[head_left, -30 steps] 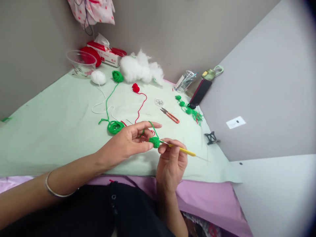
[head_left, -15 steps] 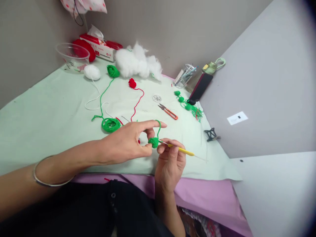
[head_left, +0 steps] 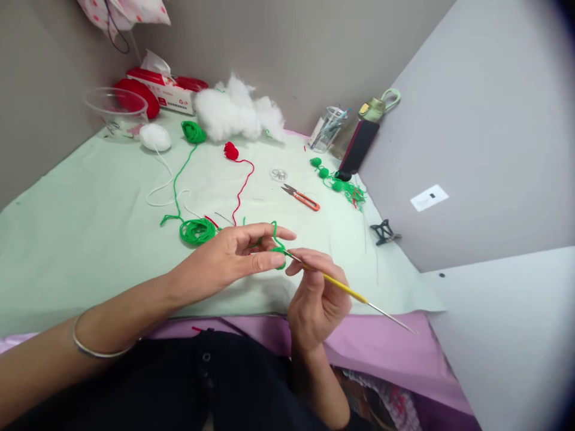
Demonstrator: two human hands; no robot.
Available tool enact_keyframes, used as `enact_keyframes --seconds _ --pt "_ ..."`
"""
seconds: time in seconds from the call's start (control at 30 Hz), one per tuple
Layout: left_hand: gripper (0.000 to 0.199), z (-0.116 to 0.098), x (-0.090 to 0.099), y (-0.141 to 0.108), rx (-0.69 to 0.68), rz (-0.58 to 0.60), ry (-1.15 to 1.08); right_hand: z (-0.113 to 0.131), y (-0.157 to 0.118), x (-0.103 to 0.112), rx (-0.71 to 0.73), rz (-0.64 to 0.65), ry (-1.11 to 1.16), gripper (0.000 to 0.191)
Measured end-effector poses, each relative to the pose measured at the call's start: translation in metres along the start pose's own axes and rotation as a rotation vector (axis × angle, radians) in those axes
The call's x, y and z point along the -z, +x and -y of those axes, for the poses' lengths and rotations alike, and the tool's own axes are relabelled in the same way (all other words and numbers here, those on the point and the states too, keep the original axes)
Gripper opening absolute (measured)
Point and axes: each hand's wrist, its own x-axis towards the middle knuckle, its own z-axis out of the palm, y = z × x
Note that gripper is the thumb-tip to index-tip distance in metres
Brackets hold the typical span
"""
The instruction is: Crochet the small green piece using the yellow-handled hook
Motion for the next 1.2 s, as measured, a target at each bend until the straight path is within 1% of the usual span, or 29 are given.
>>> enact_keyframes --seconds 0.13,0.23,0.37,0.43,0.47,0.53,0.63,0.67,0.7,0.73,0.8,0.87,0.93,0.97,1.03,1.1,1.2 --pt "0.042 0.006 0.001 -0.005 0.021 -0.074 0.01 -0.001 0.001 0.0 0.05 0.063 0.022 0.022" --pt "0.044 0.009 0.003 -0.008 0.016 -0.117 0.019 -0.002 0.001 -0.002 0.029 0.092 0.049 0.023" --pt "0.042 0.015 0.007 -0.01 -0.006 -0.138 0.011 0.003 0.002 -0.004 0.013 0.118 0.037 0.023" --pt "0.039 0.017 0.006 -0.01 -0.009 -0.138 -0.02 0.005 0.002 -0.005 0.033 0.127 0.001 0.024" --pt "0.039 0.018 0.005 -0.01 -0.01 -0.147 -0.042 0.004 0.001 -0.004 0.06 0.141 -0.04 0.025" --pt "0.042 0.02 0.0 -0.009 -0.008 -0.192 -0.112 0.001 -0.002 -0.003 0.169 0.175 -0.192 0.028" --pt "0.057 0.02 -0.01 -0.009 -0.008 -0.265 -0.298 -0.009 -0.009 -0.001 0.409 0.214 -0.497 0.044" --pt "0.061 0.02 -0.012 -0.009 0.011 -0.258 -0.377 -0.011 -0.011 0.0 0.474 0.206 -0.541 0.048" --pt "0.064 0.019 -0.014 -0.009 0.045 -0.231 -0.454 -0.013 -0.011 0.0 0.495 0.198 -0.549 0.05" --pt "0.065 0.017 -0.014 -0.009 0.086 -0.192 -0.521 -0.013 -0.01 0.0 0.481 0.193 -0.521 0.048" --pt "0.064 0.014 -0.012 -0.008 0.164 -0.116 -0.616 -0.008 -0.005 0.0 0.359 0.161 -0.374 0.037" --pt "0.057 0.011 -0.007 -0.008 0.161 -0.11 -0.654 0.0 0.001 -0.001 0.16 0.107 -0.175 0.029" --pt "0.052 0.009 -0.004 -0.007 0.126 -0.131 -0.648 0.007 0.007 -0.003 0.001 0.075 0.009 0.024" --pt "0.051 0.008 -0.003 -0.007 0.116 -0.124 -0.629 0.009 0.009 -0.005 -0.052 0.077 0.075 0.022" --pt "0.048 0.009 -0.003 -0.007 0.104 -0.087 -0.575 0.009 0.011 -0.008 -0.101 0.12 0.121 0.019" --pt "0.046 0.01 -0.003 -0.008 0.091 -0.064 -0.524 0.007 0.011 -0.01 -0.117 0.167 0.088 0.018" --pt "0.048 0.012 -0.003 -0.009 0.09 -0.084 -0.464 0.003 0.009 -0.011 -0.16 0.163 0.036 0.018"
